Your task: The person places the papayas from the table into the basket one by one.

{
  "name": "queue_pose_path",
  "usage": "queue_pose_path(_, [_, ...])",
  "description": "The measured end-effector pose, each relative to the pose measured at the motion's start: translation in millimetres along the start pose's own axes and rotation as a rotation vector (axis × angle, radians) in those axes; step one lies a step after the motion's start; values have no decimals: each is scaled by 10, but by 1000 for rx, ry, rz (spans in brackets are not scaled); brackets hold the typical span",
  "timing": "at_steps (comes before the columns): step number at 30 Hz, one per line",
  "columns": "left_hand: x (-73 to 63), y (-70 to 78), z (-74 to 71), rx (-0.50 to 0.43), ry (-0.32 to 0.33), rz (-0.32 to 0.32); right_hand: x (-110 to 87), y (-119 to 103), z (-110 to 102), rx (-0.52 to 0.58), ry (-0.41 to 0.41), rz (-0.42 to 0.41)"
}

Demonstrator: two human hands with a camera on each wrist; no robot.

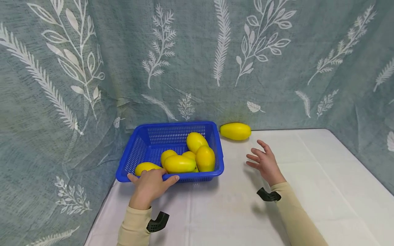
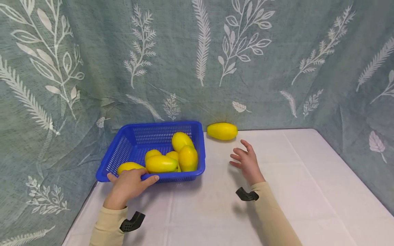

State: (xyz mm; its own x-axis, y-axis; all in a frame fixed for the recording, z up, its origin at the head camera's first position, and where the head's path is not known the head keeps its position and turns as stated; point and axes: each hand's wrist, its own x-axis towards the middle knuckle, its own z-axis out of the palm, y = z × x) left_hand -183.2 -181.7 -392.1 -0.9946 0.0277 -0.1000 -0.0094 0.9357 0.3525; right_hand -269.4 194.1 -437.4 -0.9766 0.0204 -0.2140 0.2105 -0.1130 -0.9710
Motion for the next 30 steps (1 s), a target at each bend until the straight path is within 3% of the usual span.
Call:
queue_pose_path(5, [-11, -83, 14, -2, 5, -3, 252, 151, 173, -36, 2, 49])
queue_pose_path(10, [-18, -134, 46, 1, -8, -14, 545, 116, 348, -98, -9, 73])
queue_pose_path(21, [7, -126, 74, -1, 9, 8, 895, 132, 503, -243, 96, 69])
queue_pose_path(30, [39, -196, 16, -5, 57, 14, 1116, -1, 622, -61, 196, 24])
